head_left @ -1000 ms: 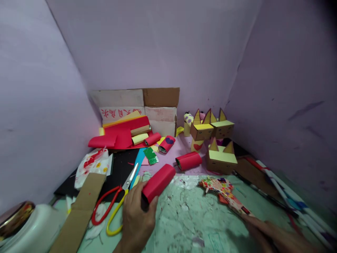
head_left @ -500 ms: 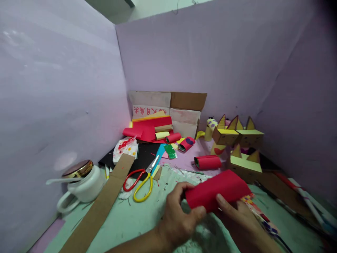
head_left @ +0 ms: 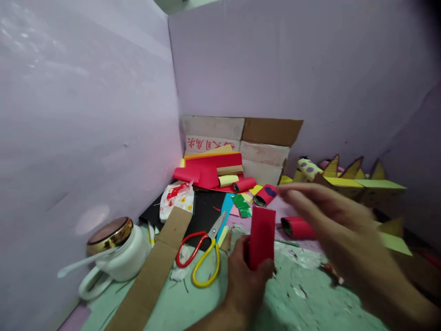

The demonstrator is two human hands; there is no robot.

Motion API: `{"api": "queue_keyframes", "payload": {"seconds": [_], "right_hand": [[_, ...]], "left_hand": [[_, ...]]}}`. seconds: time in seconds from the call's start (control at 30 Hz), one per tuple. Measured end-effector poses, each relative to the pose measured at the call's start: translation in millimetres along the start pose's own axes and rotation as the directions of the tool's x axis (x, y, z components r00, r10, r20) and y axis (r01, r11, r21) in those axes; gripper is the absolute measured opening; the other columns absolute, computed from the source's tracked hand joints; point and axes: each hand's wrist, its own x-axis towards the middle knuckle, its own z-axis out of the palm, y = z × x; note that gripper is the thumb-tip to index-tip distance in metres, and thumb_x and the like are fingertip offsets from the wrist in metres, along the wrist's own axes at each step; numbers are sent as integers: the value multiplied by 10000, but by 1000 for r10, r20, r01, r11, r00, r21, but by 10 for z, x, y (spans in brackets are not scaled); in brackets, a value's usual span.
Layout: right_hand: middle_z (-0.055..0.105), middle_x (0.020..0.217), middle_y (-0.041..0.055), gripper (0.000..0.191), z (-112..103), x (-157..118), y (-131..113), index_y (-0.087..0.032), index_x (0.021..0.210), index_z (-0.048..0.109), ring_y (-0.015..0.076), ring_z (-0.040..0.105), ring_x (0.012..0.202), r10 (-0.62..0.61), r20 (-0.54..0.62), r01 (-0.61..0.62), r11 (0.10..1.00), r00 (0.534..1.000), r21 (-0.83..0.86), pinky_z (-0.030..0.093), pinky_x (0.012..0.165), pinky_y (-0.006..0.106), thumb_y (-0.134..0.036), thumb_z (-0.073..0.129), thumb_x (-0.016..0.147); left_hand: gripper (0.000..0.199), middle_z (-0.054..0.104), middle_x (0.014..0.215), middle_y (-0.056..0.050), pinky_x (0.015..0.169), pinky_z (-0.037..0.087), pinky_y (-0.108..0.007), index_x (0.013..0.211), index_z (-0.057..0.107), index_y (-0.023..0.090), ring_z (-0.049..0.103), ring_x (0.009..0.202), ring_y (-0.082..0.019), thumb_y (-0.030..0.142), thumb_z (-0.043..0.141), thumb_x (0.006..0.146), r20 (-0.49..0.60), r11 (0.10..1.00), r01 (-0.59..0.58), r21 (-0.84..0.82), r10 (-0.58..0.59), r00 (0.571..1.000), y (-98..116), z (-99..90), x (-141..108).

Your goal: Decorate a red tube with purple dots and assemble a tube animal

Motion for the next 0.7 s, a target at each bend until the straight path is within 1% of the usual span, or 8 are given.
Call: {"api": "queue_keyframes", "payload": {"seconds": [0.03, 0.1, 0.13, 0.2, 0.27, 0.37, 0.57, 0.7], "right_hand": [[740, 784, 63, 303, 199, 147, -111, -221, 850, 734, 215, 683, 727, -93, 183, 94, 996, 979, 6, 537, 626, 304, -447, 533, 877], [749, 801, 49, 254, 709, 387, -241, -201, 854, 741, 184, 681, 760, -203, 520, 240, 971, 829, -4, 526, 695, 277, -286, 509, 911], [762, 902, 53, 223, 986, 482, -262, -196, 900, 743, 179, 684, 842, -235, 633, 335, 941, 738, -41, 515, 759, 268, -217, 521, 905], [743, 1116, 59, 230, 1498, 634, -241, -202, 1034, 721, 186, 668, 1000, -190, 772, 505, 842, 607, -190, 492, 826, 260, -192, 525, 913], [740, 1139, 73, 265, 1877, 741, -187, -199, 1077, 709, 198, 677, 997, -137, 808, 535, 809, 574, -243, 498, 782, 261, -224, 481, 945], [744, 1129, 111, 291, 2162, 841, -127, -181, 1032, 732, 251, 684, 1009, -76, 836, 585, 749, 543, -311, 505, 759, 298, -271, 468, 950], [752, 1114, 130, 284, 2271, 911, -149, -173, 1046, 754, 296, 691, 1018, -12, 857, 666, 635, 515, -392, 517, 747, 322, -241, 527, 889], [766, 1108, 63, 285, 2336, 857, -171, -243, 1051, 765, 263, 695, 1037, 2, 883, 708, 597, 469, -377, 524, 760, 279, -190, 628, 806]], "left_hand": [[569, 690, 926, -96, 664, 514, -324, 1111, 563, 144, 619, 764, -228, 480, 695, 671, 13, 1000, 21, -20, -21, 1000, -28, 12, 27], [568, 690, 893, -77, 644, 508, -313, 1110, 566, 154, 619, 755, -225, 438, 728, 646, 23, 997, 69, -35, -68, 997, -78, 29, 60], [575, 693, 897, -73, 658, 510, -314, 1120, 567, 158, 624, 781, -234, 412, 744, 636, 30, 995, 90, -31, -89, 996, -94, 32, 70], [563, 699, 939, -76, 720, 513, -324, 1132, 572, 162, 630, 869, -256, 350, 754, 634, 50, 994, 112, -10, -111, 993, -101, 31, 77], [519, 702, 1009, -83, 799, 504, -337, 1125, 585, 164, 620, 960, -271, 283, 738, 644, 75, 994, 111, 20, -112, 991, -66, 23, 73], [504, 691, 1109, -78, 892, 475, -349, 1128, 595, 177, 598, 1050, -282, 215, 715, 641, 99, 988, 144, 54, -149, 984, 33, 15, 56], [566, 681, 1161, -52, 914, 483, -364, 1167, 608, 220, 606, 1077, -299, 194, 779, 629, 120, 975, 215, 48, -220, 968, 162, 40, 59], [426, 656, 1182, -72, 899, 521, -406, 1212, 597, 198, 619, 1062, -272, 295, 715, 814, 173, 974, 223, 45, -227, 958, 172, 65, 75]]}}
